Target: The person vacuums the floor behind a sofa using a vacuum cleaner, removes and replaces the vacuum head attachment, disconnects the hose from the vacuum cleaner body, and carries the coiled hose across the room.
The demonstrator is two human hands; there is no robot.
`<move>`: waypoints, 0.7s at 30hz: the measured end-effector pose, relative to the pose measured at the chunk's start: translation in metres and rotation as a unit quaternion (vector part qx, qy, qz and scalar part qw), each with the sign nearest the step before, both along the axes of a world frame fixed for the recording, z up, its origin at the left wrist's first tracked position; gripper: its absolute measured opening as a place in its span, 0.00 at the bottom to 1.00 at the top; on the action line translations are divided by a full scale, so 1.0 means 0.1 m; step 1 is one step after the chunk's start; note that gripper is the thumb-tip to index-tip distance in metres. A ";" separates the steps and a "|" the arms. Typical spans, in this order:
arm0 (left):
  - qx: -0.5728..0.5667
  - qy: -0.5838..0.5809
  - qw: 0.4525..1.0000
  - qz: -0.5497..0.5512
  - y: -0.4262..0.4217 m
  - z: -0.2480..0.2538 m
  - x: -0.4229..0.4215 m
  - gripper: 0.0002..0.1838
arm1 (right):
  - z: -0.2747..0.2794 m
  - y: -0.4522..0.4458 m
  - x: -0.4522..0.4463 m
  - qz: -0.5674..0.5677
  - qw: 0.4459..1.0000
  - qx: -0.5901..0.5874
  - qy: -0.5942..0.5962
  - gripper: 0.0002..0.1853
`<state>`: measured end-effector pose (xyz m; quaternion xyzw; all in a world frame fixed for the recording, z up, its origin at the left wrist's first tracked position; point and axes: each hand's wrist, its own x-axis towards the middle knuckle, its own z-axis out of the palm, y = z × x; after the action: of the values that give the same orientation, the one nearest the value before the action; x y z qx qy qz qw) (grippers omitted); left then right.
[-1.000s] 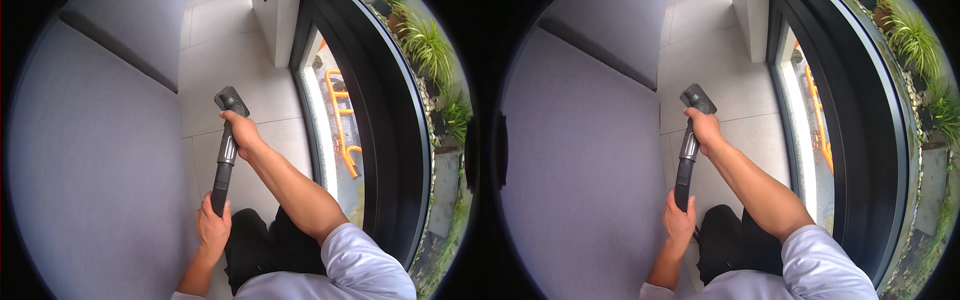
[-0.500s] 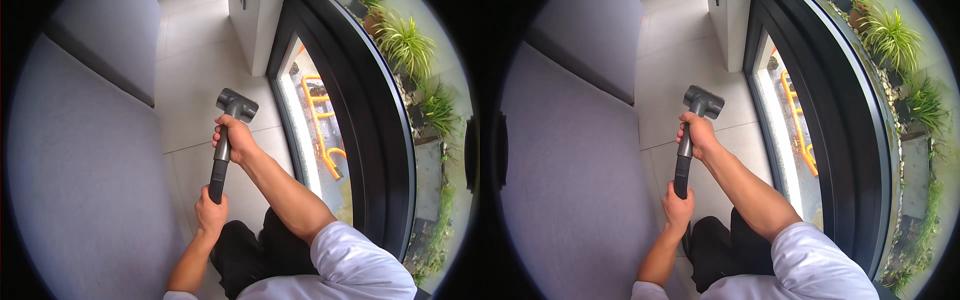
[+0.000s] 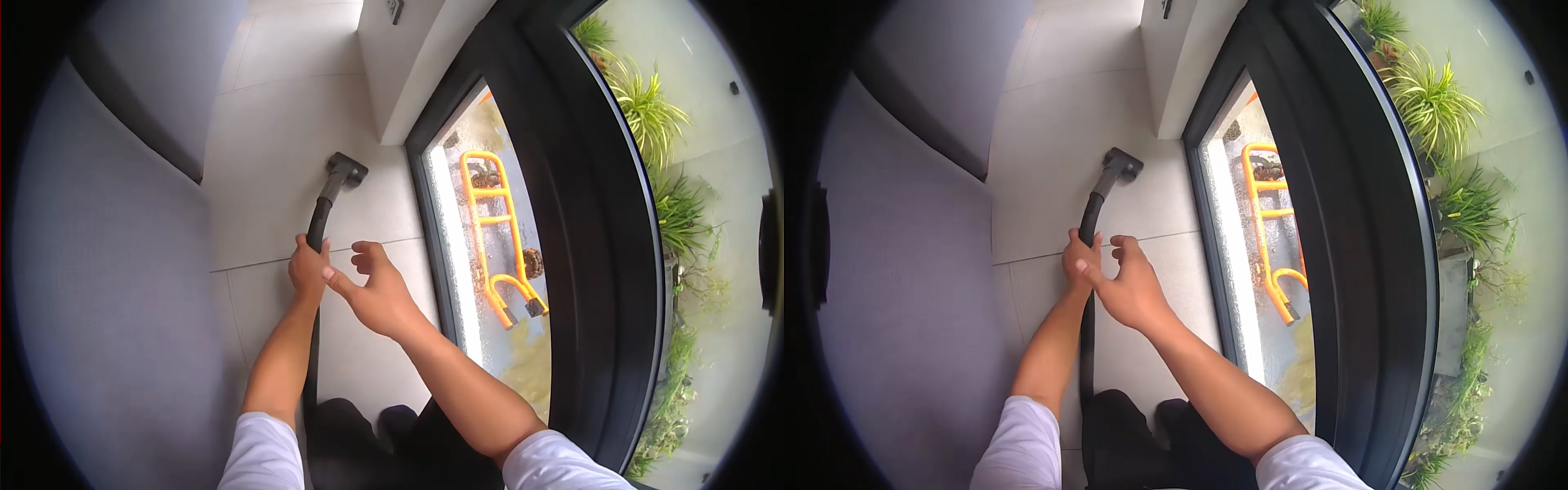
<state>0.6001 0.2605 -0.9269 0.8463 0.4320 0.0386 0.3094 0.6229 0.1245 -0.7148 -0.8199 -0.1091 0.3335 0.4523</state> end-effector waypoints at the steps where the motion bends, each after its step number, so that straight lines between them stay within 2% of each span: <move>1: -0.004 -0.014 1.000 -0.004 0.06 0.00 0.26 0.25 | -0.01 -0.06 0.01 0.002 1.000 -0.008 -0.006 0.46; 3: -0.015 -0.041 0.999 -0.005 0.16 -0.03 0.68 0.25 | 0.00 -0.15 0.03 0.002 0.999 -0.011 -0.046 0.43; 7: -0.027 -0.044 0.999 0.017 0.34 0.00 1.31 0.27 | -0.13 -0.26 0.08 -0.026 0.999 -0.024 -0.029 0.38; 11: -0.077 -0.055 0.995 0.028 0.51 -0.05 1.38 0.30 | -0.21 -0.21 0.15 -0.019 0.999 -0.040 -0.016 0.37; 12: -0.075 -0.049 0.995 0.033 0.56 -0.17 1.25 0.30 | -0.24 -0.19 0.17 -0.011 0.999 -0.041 0.008 0.37; 14: -0.170 -0.077 0.980 -0.073 0.60 -0.38 0.82 0.34 | -0.35 -0.15 0.26 0.004 0.998 -0.046 0.034 0.36; 16: -0.251 -0.132 0.955 -0.081 0.61 -0.41 0.28 0.38 | -0.48 -0.09 0.36 -0.023 0.997 -0.054 0.042 0.36; 17: -0.252 -0.120 0.957 -0.075 0.59 -0.33 0.02 0.38 | -0.61 -0.09 0.40 -0.032 0.996 -0.067 0.043 0.35; 20: -0.282 -0.040 0.954 -0.092 0.60 -0.05 -0.71 0.38 | -1.10 -0.05 0.53 -0.140 0.970 -0.067 0.188 0.36; 21: -0.221 -0.073 0.970 -0.067 0.56 -0.05 -0.90 0.38 | -1.27 -0.02 0.58 -0.131 0.960 -0.090 0.229 0.38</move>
<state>0.5105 0.3162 -0.9317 0.7785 0.3486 -0.0165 0.5218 0.6812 0.1222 -0.8416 -0.7664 0.1363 0.4582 0.4290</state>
